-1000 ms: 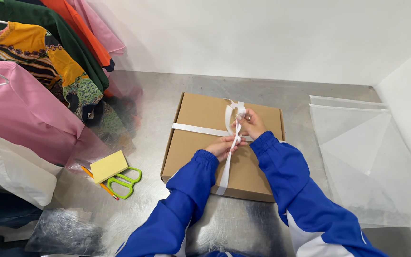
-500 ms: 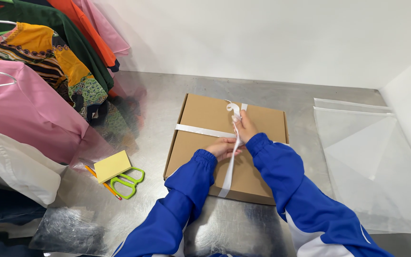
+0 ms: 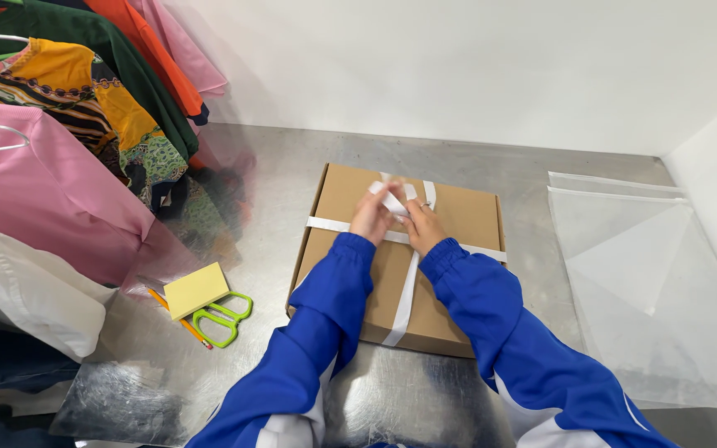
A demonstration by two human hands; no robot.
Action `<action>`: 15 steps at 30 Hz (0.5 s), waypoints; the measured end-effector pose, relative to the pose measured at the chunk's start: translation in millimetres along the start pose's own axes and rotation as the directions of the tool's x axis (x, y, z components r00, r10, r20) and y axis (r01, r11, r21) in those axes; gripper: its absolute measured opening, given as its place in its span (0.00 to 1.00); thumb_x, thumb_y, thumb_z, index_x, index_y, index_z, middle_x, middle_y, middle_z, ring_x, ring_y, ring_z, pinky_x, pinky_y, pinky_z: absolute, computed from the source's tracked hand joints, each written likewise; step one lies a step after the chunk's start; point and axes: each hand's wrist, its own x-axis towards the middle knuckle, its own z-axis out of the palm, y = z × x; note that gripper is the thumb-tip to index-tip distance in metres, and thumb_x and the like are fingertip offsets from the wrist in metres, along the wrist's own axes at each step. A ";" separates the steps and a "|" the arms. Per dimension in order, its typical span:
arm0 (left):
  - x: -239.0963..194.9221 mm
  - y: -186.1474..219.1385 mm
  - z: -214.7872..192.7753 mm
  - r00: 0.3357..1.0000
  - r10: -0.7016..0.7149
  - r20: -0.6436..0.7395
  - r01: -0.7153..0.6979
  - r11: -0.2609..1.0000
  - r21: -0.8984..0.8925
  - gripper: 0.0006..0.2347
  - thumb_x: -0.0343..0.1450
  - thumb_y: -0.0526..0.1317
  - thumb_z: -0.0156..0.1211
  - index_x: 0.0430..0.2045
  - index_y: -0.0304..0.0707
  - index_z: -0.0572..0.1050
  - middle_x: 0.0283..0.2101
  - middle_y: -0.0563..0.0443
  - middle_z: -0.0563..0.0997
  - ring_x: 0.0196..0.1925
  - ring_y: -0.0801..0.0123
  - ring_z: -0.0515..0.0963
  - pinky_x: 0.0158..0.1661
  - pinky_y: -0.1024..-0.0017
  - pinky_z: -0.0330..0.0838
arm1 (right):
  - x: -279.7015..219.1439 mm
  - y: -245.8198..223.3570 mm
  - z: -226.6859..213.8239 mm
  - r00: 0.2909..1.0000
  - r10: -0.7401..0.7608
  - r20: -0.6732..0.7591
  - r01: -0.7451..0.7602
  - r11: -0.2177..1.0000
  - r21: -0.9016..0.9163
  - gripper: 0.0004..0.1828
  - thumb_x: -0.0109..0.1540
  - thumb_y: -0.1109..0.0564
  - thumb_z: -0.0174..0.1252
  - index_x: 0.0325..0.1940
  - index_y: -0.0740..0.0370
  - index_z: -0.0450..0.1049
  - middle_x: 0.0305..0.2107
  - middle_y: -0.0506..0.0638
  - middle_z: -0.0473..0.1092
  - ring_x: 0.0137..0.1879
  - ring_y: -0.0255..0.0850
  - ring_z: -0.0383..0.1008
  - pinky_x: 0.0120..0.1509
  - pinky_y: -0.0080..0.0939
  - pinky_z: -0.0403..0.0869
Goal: The person places a plastic-wrapped garment into a cardboard box and closes the lid. They then wrap a white ribbon around the box, tie it into a bow, and adjust the loops to complete the packaging.
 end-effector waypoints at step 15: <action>1.3 129.3 -68.5 0.941 0.271 -0.205 0.033 0.528 0.849 0.33 0.63 0.63 0.70 0.65 0.68 0.67 0.76 0.69 0.52 0.76 0.63 0.54 0.73 0.62 0.52 | -9.6 -17.5 -14.3 0.991 0.015 -0.130 0.004 0.989 0.145 0.04 0.64 0.54 0.61 0.41 0.53 0.74 0.49 0.48 0.61 0.37 0.43 0.66 0.48 0.44 0.73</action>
